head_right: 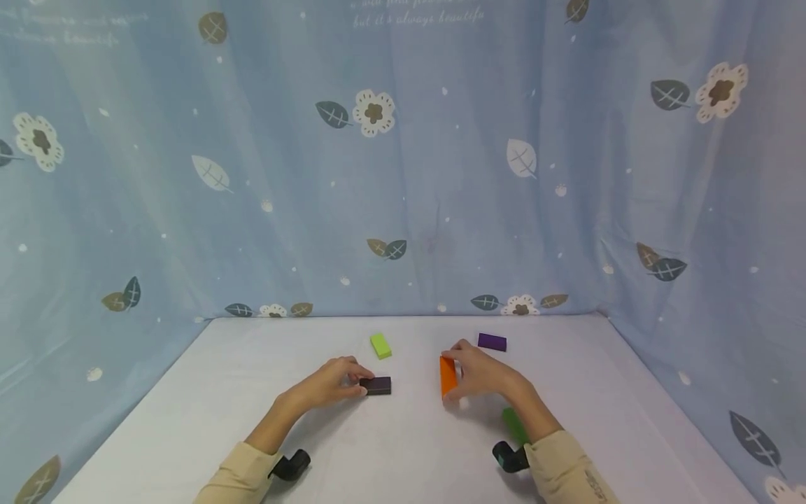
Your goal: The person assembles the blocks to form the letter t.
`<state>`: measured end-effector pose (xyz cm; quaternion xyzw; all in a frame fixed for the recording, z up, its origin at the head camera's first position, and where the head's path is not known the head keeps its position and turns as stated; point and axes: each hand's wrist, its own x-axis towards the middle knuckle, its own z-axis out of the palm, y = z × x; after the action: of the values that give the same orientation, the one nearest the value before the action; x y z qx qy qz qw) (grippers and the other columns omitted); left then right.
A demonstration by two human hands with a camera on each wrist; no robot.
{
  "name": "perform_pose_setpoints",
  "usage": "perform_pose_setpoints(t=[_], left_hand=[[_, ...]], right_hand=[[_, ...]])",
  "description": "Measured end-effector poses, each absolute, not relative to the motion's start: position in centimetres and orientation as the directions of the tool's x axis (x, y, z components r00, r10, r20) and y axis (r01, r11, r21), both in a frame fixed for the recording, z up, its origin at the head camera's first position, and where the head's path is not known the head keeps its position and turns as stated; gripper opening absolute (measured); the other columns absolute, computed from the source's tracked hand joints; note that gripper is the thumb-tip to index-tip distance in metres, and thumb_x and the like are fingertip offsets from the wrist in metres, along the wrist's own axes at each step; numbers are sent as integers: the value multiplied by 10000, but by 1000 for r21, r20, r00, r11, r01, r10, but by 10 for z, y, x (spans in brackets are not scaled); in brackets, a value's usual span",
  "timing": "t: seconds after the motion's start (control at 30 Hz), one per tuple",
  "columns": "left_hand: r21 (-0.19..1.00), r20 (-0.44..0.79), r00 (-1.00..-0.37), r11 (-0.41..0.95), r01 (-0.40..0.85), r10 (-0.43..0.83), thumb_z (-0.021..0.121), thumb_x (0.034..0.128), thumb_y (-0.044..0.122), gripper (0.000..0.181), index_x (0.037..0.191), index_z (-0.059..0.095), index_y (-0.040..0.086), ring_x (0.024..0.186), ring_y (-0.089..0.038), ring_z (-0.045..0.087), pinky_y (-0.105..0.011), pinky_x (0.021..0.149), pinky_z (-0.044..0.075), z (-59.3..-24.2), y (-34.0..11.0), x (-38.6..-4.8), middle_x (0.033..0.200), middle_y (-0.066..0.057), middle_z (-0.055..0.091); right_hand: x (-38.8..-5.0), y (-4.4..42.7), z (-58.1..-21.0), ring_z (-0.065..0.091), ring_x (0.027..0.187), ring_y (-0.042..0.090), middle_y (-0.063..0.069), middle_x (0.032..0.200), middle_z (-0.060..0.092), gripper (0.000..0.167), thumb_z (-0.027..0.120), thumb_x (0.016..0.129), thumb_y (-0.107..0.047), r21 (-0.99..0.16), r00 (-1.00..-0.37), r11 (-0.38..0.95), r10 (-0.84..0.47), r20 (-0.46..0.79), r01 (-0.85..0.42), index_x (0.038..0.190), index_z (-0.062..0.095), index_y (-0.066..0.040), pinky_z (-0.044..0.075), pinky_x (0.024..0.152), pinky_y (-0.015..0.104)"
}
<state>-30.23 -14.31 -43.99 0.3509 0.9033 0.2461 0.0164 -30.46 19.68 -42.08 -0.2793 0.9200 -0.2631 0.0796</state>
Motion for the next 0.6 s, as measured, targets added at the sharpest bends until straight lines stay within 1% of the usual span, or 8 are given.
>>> perform_pose_setpoints(t=[0.07,0.27,0.6], left_hand=[[452,143,-758,639,622,637,717,891,154,287,1158,722,48,914,-218,646,-292,808,525,-439,-143,-302,948,-75,672],[462,162,-749,621,633,643,712,892,131,279,1156,720,41,904,-236,639,-347,806,528,-437,-142,-304,942,-73,672],[469,144,-755,628,621,640,718,887,134,285,1156,723,41,891,-225,633,-293,780,514,-440,-143,-301,933,-69,668]], right_hand=[[-305,194,-420,505,831,159,145,1258,507,823,864,722,-314,-527,-831,706,-557,0,-473,1395,516,6,479,647,202],[-305,185,-415,513,843,162,148,1298,495,828,862,726,-316,-522,-834,716,-551,-13,-465,1405,508,-1,475,652,204],[-304,172,-420,505,872,184,131,1268,492,807,861,732,-299,-560,-826,694,-563,-32,-452,1401,517,-7,477,660,212]])
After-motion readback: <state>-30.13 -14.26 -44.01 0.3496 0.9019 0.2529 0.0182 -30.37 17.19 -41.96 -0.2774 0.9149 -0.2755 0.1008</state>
